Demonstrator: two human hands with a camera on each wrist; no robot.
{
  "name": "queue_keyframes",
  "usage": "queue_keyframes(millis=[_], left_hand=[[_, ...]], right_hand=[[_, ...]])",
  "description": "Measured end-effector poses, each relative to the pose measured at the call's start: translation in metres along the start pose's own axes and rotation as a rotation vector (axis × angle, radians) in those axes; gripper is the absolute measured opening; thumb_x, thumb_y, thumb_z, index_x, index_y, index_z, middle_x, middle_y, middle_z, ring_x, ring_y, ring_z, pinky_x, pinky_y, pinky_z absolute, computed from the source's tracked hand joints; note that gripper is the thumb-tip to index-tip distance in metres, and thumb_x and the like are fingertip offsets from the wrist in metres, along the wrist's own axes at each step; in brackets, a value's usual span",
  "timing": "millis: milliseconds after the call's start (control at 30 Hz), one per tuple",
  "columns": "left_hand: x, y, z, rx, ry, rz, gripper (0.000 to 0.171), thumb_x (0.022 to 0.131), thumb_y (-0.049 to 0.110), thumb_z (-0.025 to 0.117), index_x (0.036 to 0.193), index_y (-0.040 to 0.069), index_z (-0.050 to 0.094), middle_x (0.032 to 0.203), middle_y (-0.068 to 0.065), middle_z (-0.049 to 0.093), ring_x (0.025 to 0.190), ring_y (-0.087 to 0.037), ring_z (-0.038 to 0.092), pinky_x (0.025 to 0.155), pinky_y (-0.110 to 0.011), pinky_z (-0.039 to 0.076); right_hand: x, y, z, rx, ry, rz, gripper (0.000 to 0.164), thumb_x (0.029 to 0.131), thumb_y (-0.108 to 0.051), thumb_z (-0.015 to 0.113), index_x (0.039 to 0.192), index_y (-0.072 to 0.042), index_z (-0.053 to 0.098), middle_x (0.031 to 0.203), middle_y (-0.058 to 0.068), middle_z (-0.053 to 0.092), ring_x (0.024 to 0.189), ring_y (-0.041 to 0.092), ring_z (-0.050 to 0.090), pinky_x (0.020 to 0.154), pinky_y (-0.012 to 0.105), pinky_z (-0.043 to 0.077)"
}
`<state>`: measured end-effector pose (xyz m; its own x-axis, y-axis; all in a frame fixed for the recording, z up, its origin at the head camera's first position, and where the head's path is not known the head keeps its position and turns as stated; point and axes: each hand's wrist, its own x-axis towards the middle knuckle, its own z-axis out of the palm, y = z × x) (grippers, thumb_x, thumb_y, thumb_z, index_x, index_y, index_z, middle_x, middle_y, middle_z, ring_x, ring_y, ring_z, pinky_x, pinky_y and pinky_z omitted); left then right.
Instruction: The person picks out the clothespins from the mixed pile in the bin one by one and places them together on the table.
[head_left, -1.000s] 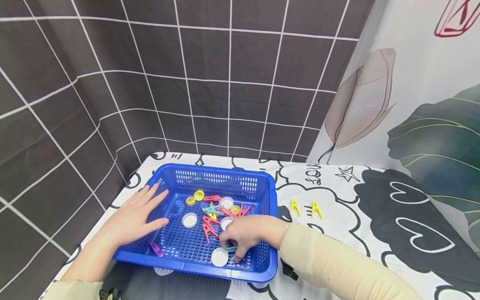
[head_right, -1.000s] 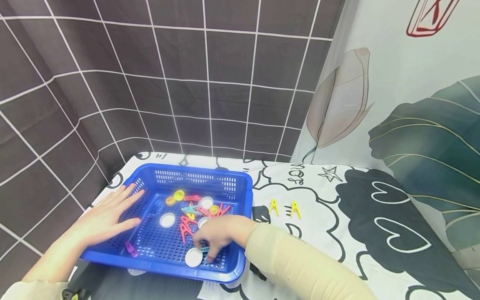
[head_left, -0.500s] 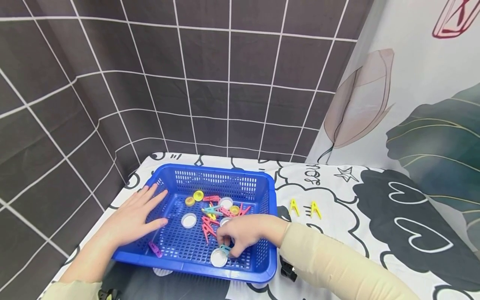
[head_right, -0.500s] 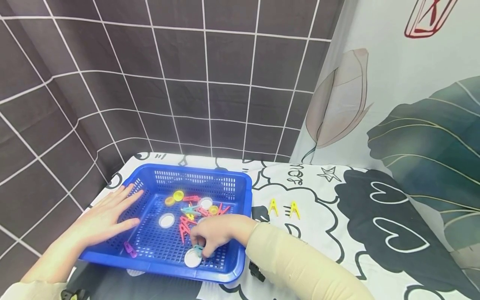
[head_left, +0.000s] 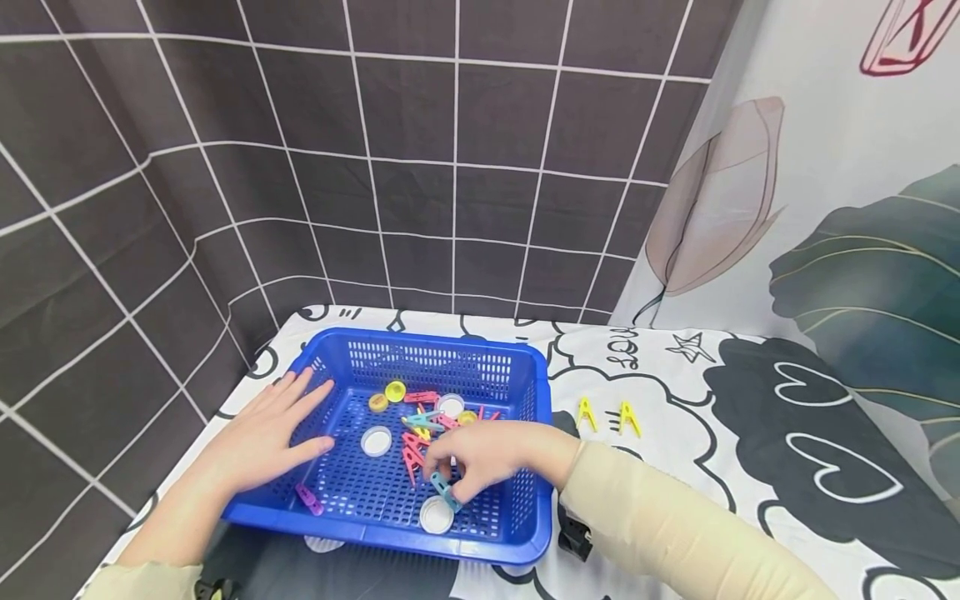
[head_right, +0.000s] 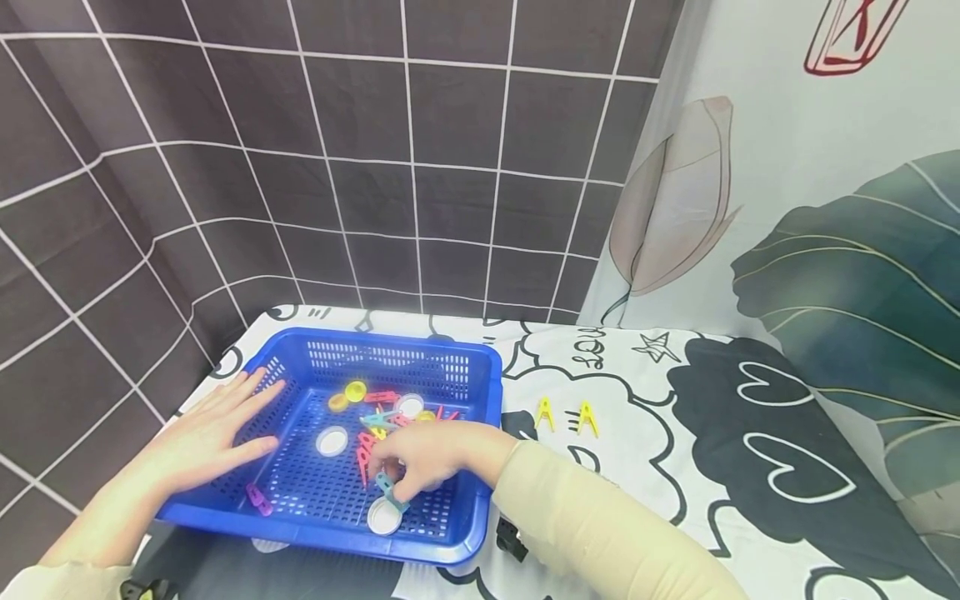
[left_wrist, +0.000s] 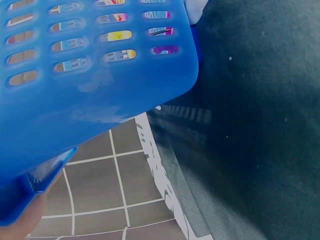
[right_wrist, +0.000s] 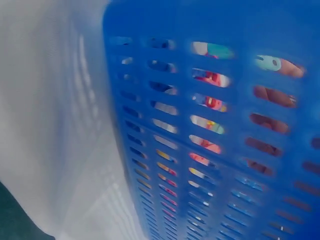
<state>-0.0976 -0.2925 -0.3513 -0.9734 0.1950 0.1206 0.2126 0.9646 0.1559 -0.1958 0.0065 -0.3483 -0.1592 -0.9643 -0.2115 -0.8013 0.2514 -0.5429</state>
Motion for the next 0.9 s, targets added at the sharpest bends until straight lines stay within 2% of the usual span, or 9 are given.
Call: queue_keyframes(millis=[233,433,600,767,900], left_hand=[[0.0,0.0,0.0,0.005,0.005,0.005,0.074,0.087,0.051,0.057,0.144,0.007,0.037,0.15,-0.025,0.023,0.137,-0.044,0.017,0.11,-0.053,0.015],[0.0,0.0,0.0,0.007,0.004,0.007,0.074,0.087,0.05,0.058,0.143,0.007,0.038,0.15,-0.025,0.023,0.137,-0.044,0.018,0.109,-0.054,0.016],[0.0,0.002,-0.001,0.007,0.003,0.01,0.075,0.087,0.053,0.056,0.143,0.006,0.038,0.149,-0.025,0.024,0.137,-0.044,0.018,0.109,-0.055,0.016],[0.001,0.002,0.0,0.007,0.002,0.013,0.076,0.087,0.054,0.056,0.143,0.007,0.038,0.149,-0.025,0.024,0.137,-0.044,0.018,0.108,-0.055,0.017],[0.0,-0.001,0.001,0.011,0.009,0.016,0.075,0.086,0.052,0.058,0.143,0.007,0.038,0.15,-0.025,0.023,0.137,-0.044,0.018,0.11,-0.054,0.015]], right_hand=[[-0.01,-0.003,-0.011,0.092,0.076,0.044,0.034,0.074,-0.003,0.065,0.103,-0.018,0.059,0.09,-0.01,0.059,0.07,0.002,0.055,0.063,0.018,0.048],[-0.022,0.003,-0.019,0.146,0.151,0.059,0.036,0.074,-0.003,0.064,0.105,-0.02,0.056,0.089,-0.001,0.061,0.069,0.004,0.054,0.056,0.021,0.047],[-0.034,0.01,-0.023,0.212,0.227,0.083,0.036,0.074,-0.004,0.063,0.107,-0.018,0.054,0.087,0.0,0.06,0.071,0.007,0.055,0.058,0.023,0.05],[-0.046,0.017,-0.026,0.283,0.291,0.09,0.033,0.077,-0.008,0.067,0.106,-0.016,0.053,0.078,-0.005,0.06,0.07,0.014,0.056,0.061,0.025,0.048],[-0.054,0.023,-0.025,0.369,0.33,0.078,0.033,0.078,-0.011,0.07,0.106,-0.013,0.052,0.077,-0.002,0.061,0.068,0.019,0.055,0.061,0.025,0.045]])
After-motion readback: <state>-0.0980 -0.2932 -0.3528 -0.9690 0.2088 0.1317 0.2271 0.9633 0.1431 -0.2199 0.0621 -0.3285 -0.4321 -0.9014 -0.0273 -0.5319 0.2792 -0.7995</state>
